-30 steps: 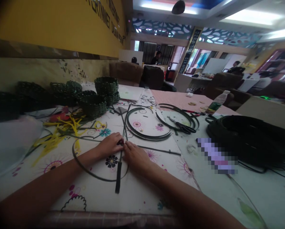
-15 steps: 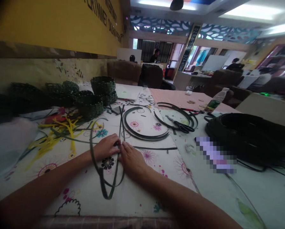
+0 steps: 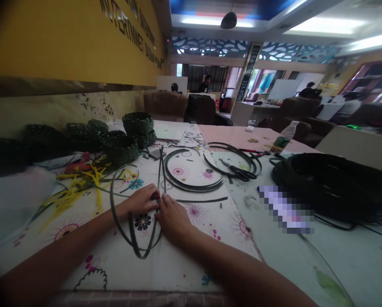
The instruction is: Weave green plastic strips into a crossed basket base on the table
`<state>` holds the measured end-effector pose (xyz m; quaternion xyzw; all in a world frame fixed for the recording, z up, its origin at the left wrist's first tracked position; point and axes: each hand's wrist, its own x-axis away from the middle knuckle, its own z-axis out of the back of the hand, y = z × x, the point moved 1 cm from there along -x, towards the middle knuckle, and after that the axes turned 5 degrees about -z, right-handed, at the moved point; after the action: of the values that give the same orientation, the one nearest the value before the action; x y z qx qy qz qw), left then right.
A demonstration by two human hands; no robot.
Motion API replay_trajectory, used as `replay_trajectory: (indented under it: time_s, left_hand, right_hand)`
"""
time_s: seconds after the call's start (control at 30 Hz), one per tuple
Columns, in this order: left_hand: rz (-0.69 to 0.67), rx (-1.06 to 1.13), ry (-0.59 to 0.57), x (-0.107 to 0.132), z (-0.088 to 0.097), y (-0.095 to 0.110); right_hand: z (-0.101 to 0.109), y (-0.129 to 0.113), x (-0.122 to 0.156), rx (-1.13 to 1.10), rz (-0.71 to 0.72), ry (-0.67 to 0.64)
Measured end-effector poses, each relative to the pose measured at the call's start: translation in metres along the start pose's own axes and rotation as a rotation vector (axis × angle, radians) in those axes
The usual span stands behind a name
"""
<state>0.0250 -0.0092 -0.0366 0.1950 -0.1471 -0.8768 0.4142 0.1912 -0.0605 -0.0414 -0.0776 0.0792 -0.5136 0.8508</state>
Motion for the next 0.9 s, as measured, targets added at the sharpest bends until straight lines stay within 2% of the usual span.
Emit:
replay_trajectory:
  time_s: [0.17, 0.43, 0.67, 0.9]
  left_hand:
    - [0.02, -0.007, -0.011, 0.0, 0.001, 0.005]
    - [-0.037, -0.05, 0.096, 0.012, -0.008, 0.001]
    - [-0.058, -0.03, 0.112, 0.028, -0.004, 0.004]
    - [-0.086, -0.032, 0.158, 0.041, 0.001, 0.014]
  right_hand:
    - [0.004, -0.003, 0.001, -0.013, 0.005, -0.005]
    - [0.008, -0.003, 0.006, -0.05, -0.007, -0.007]
    - [0.006, 0.003, 0.008, -0.048, 0.022, 0.024]
    - [0.007, 0.0, 0.006, -0.011, 0.041, -0.005]
